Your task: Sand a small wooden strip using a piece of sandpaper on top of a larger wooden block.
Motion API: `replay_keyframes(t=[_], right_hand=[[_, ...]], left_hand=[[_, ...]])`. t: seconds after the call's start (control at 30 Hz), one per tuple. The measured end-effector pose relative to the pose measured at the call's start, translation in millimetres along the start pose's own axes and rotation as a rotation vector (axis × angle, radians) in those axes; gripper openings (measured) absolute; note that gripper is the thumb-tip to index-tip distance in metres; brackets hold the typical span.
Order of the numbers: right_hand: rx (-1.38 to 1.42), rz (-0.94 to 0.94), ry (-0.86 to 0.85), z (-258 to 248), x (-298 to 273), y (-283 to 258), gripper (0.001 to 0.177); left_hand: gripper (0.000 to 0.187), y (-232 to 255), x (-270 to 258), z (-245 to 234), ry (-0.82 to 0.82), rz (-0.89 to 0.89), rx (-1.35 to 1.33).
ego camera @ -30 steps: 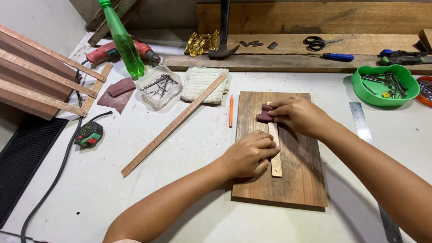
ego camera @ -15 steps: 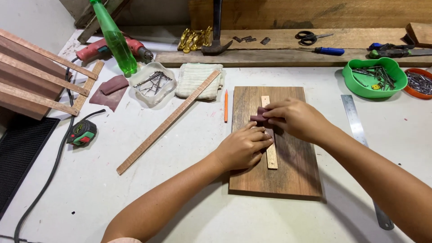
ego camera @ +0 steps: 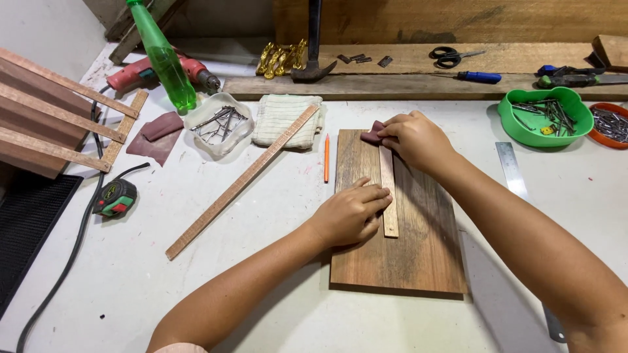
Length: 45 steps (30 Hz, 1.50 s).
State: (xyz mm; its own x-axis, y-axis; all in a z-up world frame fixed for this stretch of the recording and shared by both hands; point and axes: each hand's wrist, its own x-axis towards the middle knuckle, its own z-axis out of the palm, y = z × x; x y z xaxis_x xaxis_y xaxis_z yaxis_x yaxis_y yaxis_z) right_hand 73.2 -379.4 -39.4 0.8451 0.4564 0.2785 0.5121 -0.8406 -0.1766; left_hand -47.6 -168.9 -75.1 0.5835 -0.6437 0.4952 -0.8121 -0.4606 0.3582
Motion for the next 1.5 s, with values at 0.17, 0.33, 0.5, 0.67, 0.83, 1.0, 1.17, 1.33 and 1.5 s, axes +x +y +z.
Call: replay_keyframes(t=[0.17,0.33,0.5,0.67,0.83,1.0,1.17,1.33,1.5], right_hand=[[0.073,-0.079,0.012,-26,-20,-20,0.025],[0.072,-0.156,-0.080,-19,-60,-34,0.027],[0.075,-0.109,-0.029,-5,-39,-23,0.027],[0.049,-0.064,0.015,4,14,1,0.025],[0.071,-0.096,-0.003,-15,10,7,0.023],[0.166,-0.136,-0.052,-40,-48,-27,0.024],[0.103,-0.162,0.013,-18,-57,-23,0.025],[0.061,-0.111,0.032,1,-7,0,0.025],[0.077,-0.085,0.035,7,10,15,0.025]], left_hand=[[0.043,-1,1,8,-0.032,0.011,0.115],[0.041,3,-1,6,-0.013,0.021,0.144],[0.041,-1,3,6,-0.028,0.044,0.153],[0.041,0,1,6,-0.006,0.034,0.118],[0.041,0,2,4,0.021,0.084,0.131],[0.043,3,3,-1,0.012,0.086,0.148],[0.040,3,2,0,0.020,0.072,0.121],[0.038,3,4,0,-0.010,0.049,0.101],[0.030,-9,12,4,-0.036,0.047,0.061]])
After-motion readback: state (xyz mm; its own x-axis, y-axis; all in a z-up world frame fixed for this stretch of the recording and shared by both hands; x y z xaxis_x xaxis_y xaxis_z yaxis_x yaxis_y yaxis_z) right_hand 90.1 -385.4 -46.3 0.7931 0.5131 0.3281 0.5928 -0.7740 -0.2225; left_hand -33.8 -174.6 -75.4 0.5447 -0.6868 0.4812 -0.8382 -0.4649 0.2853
